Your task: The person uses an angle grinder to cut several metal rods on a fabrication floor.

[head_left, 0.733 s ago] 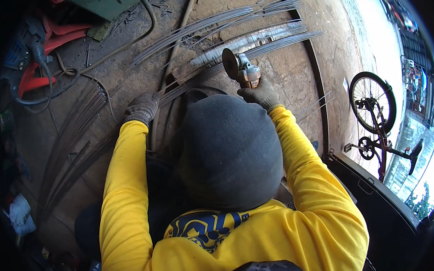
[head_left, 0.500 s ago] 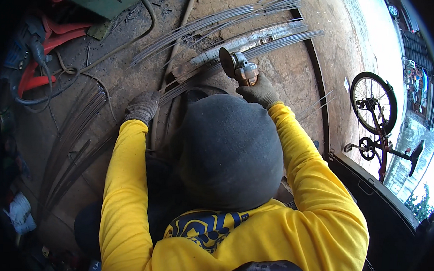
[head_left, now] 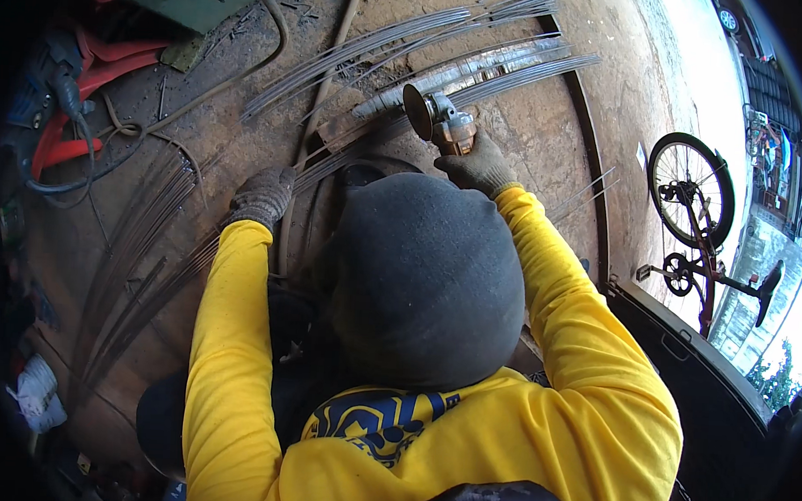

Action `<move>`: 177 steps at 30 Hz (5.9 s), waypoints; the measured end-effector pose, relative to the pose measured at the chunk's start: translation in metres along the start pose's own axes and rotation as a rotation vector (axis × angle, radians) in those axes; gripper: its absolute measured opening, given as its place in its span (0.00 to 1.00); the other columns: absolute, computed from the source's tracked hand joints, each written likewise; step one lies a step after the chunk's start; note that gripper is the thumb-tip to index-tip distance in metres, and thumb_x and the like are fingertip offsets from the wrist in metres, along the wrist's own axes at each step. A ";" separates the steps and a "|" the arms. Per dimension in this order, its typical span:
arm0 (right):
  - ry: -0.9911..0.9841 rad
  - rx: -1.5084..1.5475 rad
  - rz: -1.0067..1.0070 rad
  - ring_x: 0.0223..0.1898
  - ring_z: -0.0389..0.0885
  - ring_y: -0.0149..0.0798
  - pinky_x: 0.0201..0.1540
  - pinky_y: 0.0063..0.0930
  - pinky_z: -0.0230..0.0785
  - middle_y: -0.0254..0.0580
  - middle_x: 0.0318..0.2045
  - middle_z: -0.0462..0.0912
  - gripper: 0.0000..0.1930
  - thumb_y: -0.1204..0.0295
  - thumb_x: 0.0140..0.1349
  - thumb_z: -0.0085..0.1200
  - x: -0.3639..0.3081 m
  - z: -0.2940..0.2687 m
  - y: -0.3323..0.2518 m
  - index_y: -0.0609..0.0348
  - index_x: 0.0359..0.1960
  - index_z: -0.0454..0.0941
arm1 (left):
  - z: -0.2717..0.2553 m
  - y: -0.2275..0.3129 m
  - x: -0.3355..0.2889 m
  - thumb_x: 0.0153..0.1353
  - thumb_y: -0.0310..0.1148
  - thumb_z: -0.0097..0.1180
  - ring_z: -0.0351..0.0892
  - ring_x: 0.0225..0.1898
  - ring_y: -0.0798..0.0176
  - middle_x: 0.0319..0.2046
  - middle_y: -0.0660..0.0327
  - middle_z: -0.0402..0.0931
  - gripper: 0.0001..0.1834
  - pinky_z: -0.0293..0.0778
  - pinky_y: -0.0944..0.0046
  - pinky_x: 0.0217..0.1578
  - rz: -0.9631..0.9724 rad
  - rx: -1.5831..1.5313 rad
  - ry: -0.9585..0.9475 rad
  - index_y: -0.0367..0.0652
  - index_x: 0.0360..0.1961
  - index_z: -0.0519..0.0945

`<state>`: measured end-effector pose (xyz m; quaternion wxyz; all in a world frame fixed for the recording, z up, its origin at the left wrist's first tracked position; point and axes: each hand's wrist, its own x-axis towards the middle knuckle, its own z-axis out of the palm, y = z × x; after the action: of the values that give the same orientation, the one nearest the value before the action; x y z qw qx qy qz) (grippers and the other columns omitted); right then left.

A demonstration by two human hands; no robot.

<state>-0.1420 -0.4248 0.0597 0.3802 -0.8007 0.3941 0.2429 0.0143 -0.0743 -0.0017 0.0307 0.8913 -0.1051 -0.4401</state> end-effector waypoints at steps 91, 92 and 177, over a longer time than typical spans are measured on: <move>0.056 -0.224 -0.013 0.58 0.80 0.63 0.62 0.44 0.72 0.67 0.56 0.80 0.53 0.51 0.41 0.75 0.008 -0.007 -0.008 0.65 0.68 0.64 | 0.012 -0.008 0.002 0.75 0.56 0.33 0.71 0.66 0.38 0.63 0.45 0.74 0.33 0.65 0.45 0.67 0.045 -0.013 0.032 0.42 0.61 0.78; 0.052 -0.214 -0.029 0.58 0.80 0.62 0.61 0.44 0.72 0.68 0.55 0.80 0.53 0.51 0.42 0.74 0.007 -0.006 -0.007 0.68 0.67 0.64 | 0.013 -0.008 0.004 0.75 0.56 0.33 0.71 0.66 0.38 0.63 0.45 0.74 0.33 0.65 0.45 0.67 0.037 0.001 0.021 0.42 0.61 0.78; 0.039 -0.150 -0.036 0.57 0.81 0.62 0.62 0.44 0.72 0.68 0.54 0.81 0.51 0.51 0.41 0.74 0.010 -0.002 -0.006 0.67 0.65 0.66 | 0.016 -0.010 0.005 0.76 0.56 0.32 0.70 0.67 0.38 0.64 0.45 0.73 0.33 0.64 0.44 0.68 0.019 -0.007 -0.010 0.41 0.61 0.78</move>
<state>-0.1314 -0.4281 0.0566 0.3159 -0.8384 0.3675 0.2494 0.0059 -0.0652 -0.0171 0.0374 0.8878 -0.1124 -0.4447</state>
